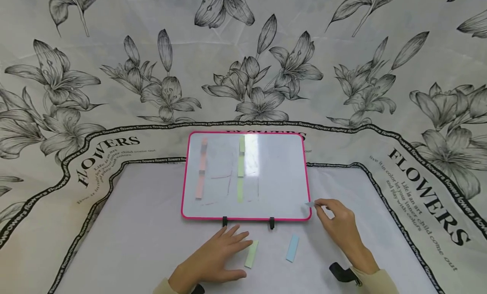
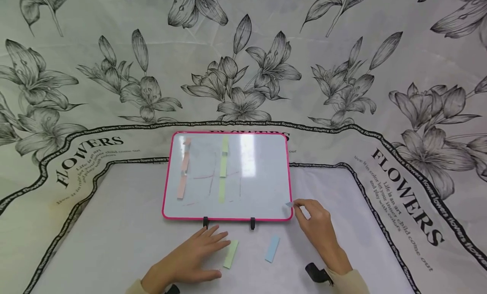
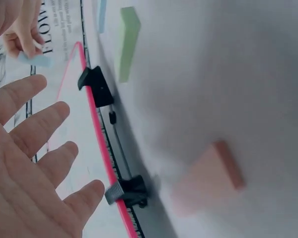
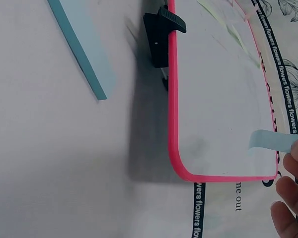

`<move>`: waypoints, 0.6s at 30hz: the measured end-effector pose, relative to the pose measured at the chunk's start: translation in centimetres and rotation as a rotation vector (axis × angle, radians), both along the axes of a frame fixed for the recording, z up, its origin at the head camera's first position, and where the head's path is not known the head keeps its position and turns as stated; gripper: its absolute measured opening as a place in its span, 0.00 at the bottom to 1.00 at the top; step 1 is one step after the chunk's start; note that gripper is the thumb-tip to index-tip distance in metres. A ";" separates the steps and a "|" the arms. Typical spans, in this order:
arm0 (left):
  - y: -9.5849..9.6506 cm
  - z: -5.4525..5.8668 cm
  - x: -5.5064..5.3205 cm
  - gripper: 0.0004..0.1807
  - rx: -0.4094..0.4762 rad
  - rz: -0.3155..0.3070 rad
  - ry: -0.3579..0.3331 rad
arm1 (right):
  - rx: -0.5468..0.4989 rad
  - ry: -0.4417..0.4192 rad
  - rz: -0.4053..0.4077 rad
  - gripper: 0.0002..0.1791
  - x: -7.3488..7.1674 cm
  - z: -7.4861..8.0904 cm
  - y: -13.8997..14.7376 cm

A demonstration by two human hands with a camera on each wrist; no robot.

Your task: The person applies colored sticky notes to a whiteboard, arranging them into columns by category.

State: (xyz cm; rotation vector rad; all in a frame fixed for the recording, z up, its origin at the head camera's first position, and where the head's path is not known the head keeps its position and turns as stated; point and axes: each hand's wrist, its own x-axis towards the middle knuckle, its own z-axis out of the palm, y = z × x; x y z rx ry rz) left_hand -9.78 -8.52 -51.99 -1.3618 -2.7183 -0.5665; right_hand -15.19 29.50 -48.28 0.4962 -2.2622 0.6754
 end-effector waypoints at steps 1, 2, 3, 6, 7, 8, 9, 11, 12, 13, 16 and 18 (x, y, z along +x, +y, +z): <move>-0.5 -0.1 0.2 0.37 0.001 0.008 0.001 | 0.005 0.009 0.008 0.16 -0.1 0.2 0.0; -0.9 -0.2 0.5 0.38 0.000 0.013 0.000 | 0.013 0.018 0.018 0.16 -0.3 0.3 0.0; -1.3 -0.4 0.7 0.38 0.000 0.019 -0.004 | 0.022 0.023 0.028 0.16 -0.5 0.5 0.1; -2.2 -0.6 1.3 0.38 0.001 0.048 -0.005 | 0.055 0.026 0.043 0.15 -1.4 1.1 0.2; -2.4 -0.6 1.5 0.38 0.002 0.063 -0.003 | 0.070 0.026 0.044 0.15 -1.8 1.4 0.2; -2.7 -0.6 1.6 0.38 0.003 0.079 -0.003 | 0.083 0.021 0.041 0.15 -2.2 1.7 0.3; -2.9 -0.6 1.7 0.39 0.005 0.093 0.001 | 0.096 0.014 0.039 0.14 -2.6 2.0 0.4; -3.3 -0.5 1.8 0.40 0.016 0.118 0.019 | 0.120 0.018 0.039 0.14 -3.4 2.5 0.5; -3.5 -0.3 1.8 0.40 0.022 0.130 0.027 | 0.126 0.024 0.047 0.14 -3.8 2.8 0.6; -3.6 -0.2 1.8 0.41 0.032 0.140 0.035 | 0.131 0.032 0.057 0.15 -4.2 3.0 0.7; -3.9 0.1 1.8 0.43 0.070 0.161 0.063 | 0.138 0.061 0.093 0.17 -5.1 3.6 0.7; -4.0 0.3 1.8 0.43 0.090 0.171 0.063 | 0.148 0.074 0.108 0.18 -5.7 3.7 0.7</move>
